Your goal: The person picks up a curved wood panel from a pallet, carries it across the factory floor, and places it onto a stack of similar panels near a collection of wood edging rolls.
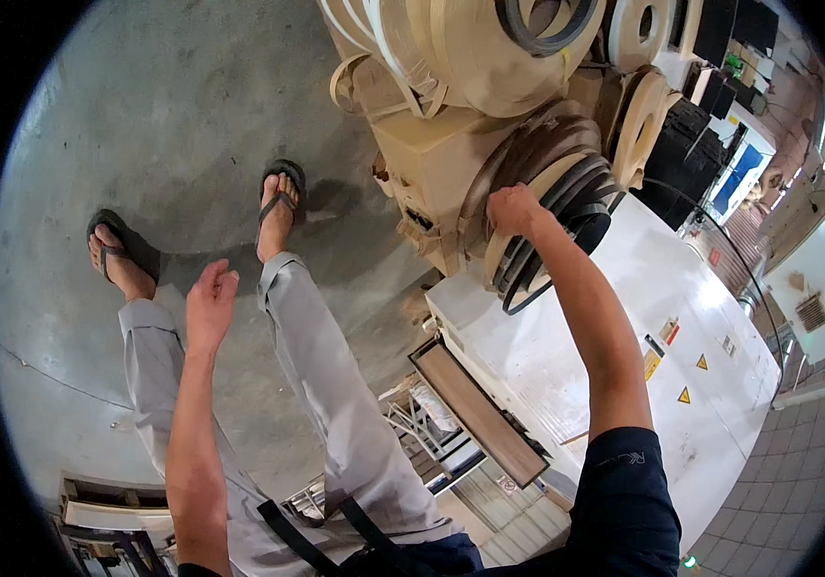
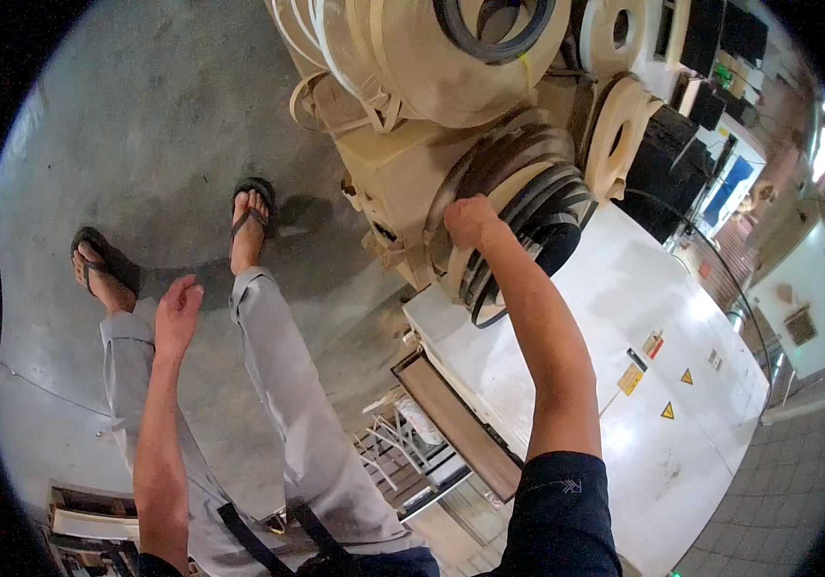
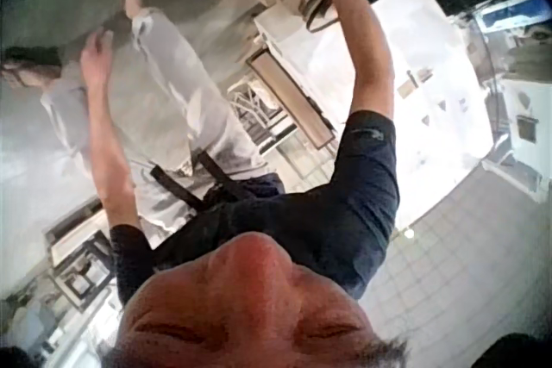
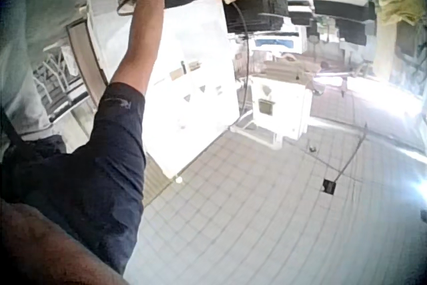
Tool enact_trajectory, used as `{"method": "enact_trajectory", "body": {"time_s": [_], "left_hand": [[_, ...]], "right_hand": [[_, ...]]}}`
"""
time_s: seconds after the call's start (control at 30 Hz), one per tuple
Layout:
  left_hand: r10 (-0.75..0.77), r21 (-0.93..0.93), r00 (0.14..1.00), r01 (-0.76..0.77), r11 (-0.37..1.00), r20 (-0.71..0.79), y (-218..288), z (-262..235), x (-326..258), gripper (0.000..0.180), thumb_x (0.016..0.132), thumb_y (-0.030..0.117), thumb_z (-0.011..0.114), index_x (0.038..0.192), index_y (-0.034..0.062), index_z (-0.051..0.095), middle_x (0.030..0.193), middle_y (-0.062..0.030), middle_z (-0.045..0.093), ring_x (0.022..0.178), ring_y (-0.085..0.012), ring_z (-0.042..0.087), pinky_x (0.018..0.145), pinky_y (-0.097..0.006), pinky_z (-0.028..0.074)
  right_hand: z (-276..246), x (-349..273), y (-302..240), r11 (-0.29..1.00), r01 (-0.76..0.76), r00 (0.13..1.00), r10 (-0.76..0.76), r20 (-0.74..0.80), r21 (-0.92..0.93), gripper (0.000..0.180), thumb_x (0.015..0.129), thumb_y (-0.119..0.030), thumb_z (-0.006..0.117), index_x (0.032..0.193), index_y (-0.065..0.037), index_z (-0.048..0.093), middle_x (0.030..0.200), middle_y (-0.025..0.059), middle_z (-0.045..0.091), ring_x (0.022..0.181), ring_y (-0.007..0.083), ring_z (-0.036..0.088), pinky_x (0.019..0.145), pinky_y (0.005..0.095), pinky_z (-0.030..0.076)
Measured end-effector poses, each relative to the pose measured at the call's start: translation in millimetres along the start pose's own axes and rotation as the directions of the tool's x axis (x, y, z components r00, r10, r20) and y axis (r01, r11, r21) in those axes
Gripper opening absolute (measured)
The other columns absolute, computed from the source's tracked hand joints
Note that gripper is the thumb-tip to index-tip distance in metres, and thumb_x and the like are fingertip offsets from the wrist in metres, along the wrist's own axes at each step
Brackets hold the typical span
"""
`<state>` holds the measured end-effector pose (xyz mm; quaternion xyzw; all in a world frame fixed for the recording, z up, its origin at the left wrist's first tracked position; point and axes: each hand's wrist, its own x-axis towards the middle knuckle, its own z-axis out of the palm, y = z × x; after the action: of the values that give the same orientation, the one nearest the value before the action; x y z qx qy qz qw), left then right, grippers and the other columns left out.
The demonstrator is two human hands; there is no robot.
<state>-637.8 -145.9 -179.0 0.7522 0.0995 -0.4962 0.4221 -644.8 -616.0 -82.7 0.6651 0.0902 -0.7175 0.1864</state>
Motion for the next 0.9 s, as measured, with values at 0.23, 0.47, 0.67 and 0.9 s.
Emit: {"method": "enact_trajectory", "body": {"time_s": [0.23,0.47,0.67,0.9], "left_hand": [[-0.024,0.004,1.0,0.024,1.0,0.007,-0.1,6.2,-3.8,0.035,0.082,0.023,0.055,0.107,-0.0013,0.054,0.079,-0.0125,0.061,0.075,-0.0188,0.059,0.07,-0.028,0.044],[-0.053,-0.036,0.998,0.054,0.998,0.031,-6.5,8.2,-1.6,0.036,0.082,0.024,0.055,0.108,-0.0006,0.054,0.081,-0.0108,0.061,0.075,-0.0166,0.058,0.07,-0.028,0.044],[-0.034,-0.037,0.999,0.034,0.999,0.014,1.9,11.7,-3.2,0.035,0.081,0.024,0.055,0.107,0.0,0.054,0.08,-0.0108,0.061,0.074,-0.0165,0.057,0.07,-0.028,0.044],[-0.008,0.012,1.0,0.008,1.0,0.003,3.2,9.7,-4.2,0.035,0.081,0.023,0.055,0.106,-0.0014,0.054,0.08,-0.0124,0.061,0.074,-0.019,0.058,0.07,-0.029,0.045]], "right_hand": [[-3.6,-0.3,-1.9,0.995,-0.012,1.0,0.013,-0.005,0.102,0.024,0.069,-0.019,0.062,0.088,-0.006,0.061,0.09,0.0121,0.063,0.087,0.0275,0.059,0.075,0.0409,0.041],[-1.8,8.8,-12.0,0.994,-0.09,0.996,0.091,-0.008,0.067,0.026,0.07,-0.015,0.059,0.094,-0.005,0.059,0.094,0.0127,0.062,0.088,0.0278,0.058,0.075,0.0439,0.04],[8.2,11.6,-9.5,0.994,-0.097,0.995,0.097,0.008,0.049,0.025,0.074,-0.013,0.053,0.097,-0.005,0.058,0.096,0.0134,0.061,0.094,0.0305,0.056,0.082,0.0448,0.035],[4.6,-3.1,-18.9,0.993,-0.072,0.997,0.076,0.034,-0.098,0.03,0.077,-0.019,0.051,0.103,-0.006,0.055,0.106,0.0119,0.057,0.102,0.0282,0.05,0.088,0.0446,0.032]]}}
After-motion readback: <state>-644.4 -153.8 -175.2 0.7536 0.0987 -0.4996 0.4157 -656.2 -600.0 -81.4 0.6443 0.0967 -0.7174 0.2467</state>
